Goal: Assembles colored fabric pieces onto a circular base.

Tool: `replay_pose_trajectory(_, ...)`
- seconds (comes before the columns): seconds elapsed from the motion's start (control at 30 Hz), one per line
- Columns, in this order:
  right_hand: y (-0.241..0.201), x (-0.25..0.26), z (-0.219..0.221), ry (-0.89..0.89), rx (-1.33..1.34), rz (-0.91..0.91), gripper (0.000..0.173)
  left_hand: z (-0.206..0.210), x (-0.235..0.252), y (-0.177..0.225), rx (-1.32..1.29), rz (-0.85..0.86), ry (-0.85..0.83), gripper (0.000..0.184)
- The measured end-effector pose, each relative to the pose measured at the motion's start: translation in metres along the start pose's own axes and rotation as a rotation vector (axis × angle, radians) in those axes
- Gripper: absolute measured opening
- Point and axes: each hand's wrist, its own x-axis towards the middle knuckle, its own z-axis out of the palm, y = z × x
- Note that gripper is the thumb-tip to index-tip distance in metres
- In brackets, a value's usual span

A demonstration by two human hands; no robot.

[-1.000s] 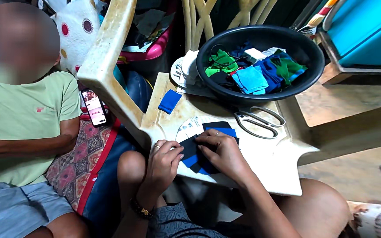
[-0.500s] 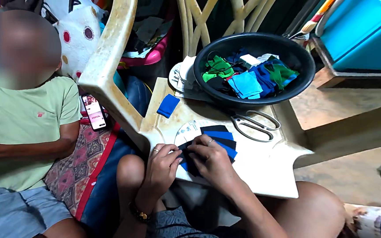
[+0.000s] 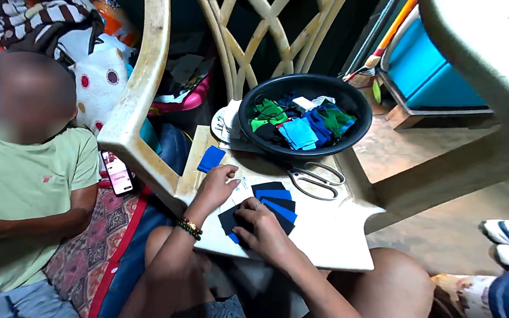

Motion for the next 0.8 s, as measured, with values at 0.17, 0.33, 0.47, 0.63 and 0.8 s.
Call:
replay_pose_trajectory(0.17,-0.001,0.001,-0.003,-0.038,0.025,0.009,0.021,-0.006,0.017,0.006,0.034,-0.059,-0.083,0.031)
replay_pose_trajectory(0.33,-0.001,0.001,-0.015,-0.089,0.085,0.003,0.025,-0.007,0.014,0.006,0.008,-0.06,-0.077,0.029)
replay_pose_trajectory(0.47,0.014,-0.002,-0.038,-0.013,0.106,-0.072,0.022,-0.01,0.002,0.003,0.024,-0.091,0.009,0.028)
replay_pose_trajectory(0.63,0.044,-0.012,-0.075,0.21,0.074,-0.024,0.022,-0.006,-0.031,0.002,0.018,-0.223,0.224,0.023)
replay_pose_trajectory(0.8,0.056,-0.018,-0.093,0.34,0.066,0.042,0.021,0.012,-0.062,0.001,0.007,-0.26,0.411,0.021)
